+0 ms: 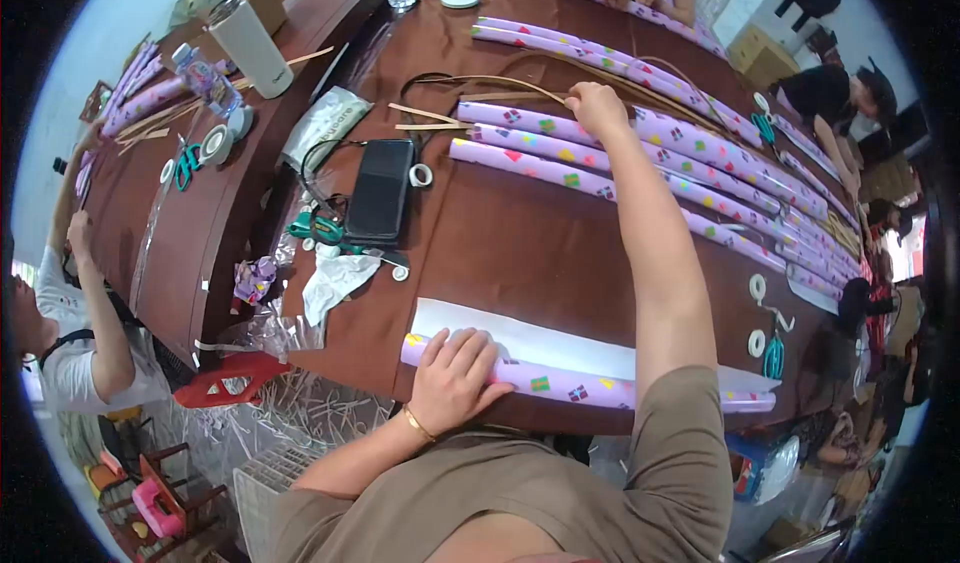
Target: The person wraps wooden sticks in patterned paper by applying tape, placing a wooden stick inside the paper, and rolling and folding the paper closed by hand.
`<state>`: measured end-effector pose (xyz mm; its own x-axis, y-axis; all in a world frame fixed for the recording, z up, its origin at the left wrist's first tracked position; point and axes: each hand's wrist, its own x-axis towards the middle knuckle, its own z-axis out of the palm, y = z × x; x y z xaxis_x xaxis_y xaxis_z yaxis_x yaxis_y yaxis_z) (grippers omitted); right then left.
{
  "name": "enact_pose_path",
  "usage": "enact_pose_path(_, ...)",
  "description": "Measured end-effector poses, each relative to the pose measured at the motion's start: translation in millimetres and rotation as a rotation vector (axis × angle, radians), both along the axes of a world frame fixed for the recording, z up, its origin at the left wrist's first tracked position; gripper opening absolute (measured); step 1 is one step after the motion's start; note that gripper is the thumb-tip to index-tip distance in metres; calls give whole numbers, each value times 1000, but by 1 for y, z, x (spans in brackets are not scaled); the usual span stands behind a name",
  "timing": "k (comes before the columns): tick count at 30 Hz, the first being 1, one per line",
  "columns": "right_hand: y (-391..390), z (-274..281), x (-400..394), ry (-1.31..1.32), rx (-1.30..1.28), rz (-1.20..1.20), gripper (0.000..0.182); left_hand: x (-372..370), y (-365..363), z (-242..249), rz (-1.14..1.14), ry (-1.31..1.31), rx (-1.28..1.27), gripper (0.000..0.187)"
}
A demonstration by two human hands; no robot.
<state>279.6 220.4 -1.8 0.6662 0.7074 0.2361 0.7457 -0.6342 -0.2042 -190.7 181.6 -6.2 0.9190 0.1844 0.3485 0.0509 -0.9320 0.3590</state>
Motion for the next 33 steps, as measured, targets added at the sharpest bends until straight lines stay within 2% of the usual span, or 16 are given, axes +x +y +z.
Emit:
enact_pose_path(2, 9, 6, -9, 59, -31, -25, 26, 1, -1, -2, 6, -2, -3, 50)
enact_pose_path(4, 11, 5, -8, -16, -92, -1, 24, 4, 1, -3, 18, -5, 7, 50)
enact_pose_path(8, 15, -1, -8, -125, -45, -92, 21, 6, 1, -4, 17, -32, 7, 50)
enact_pose_path(13, 1, 3, -16, -249, 1, -59, 23, 5, 0, -6, 17, -47, 10, 49)
enact_pose_path(16, -5, 13, -31, -182, 95, -66, 23, 5, 1, -6, 11, -59, 19, 48)
enact_pose_path(18, -12, 33, -47, -11, 373, 25, 23, 4, 0, -8, 5, -82, 12, 45)
enact_pose_path(21, -29, 75, -74, 73, 564, 138, 22, 5, -2, -6, -8, -89, 3, 45)
enact_pose_path(23, -64, 103, -87, 86, 638, 125, 20, 5, -3, -9, -16, -103, 20, 42)
enact_pose_path(25, -100, 138, -112, 189, 836, 250, 17, 6, -5, -9, -29, -131, 44, 40)
enact_pose_path(26, -128, 152, -115, 99, 812, 204, 16, 5, -4, -8, -28, -149, 52, 39)
enact_pose_path(28, -199, 183, -133, 190, 881, 199, 19, 4, -4, -9, -27, -151, 60, 38)
enact_pose_path(29, -240, 189, -119, -238, 792, 240, 21, 4, -5, -9, -23, -152, 51, 38)
enact_pose_path(30, -273, 207, -141, 2, 873, 44, 22, 3, -5, -10, -15, -149, 45, 38)
enact_pose_path(31, -319, 221, -146, -210, 637, -144, 23, 2, -3, -11, -23, -157, 55, 37)
enact_pose_path(33, -398, 236, -164, -531, 454, -351, 26, 1, -2, -10, -30, -159, 77, 37)
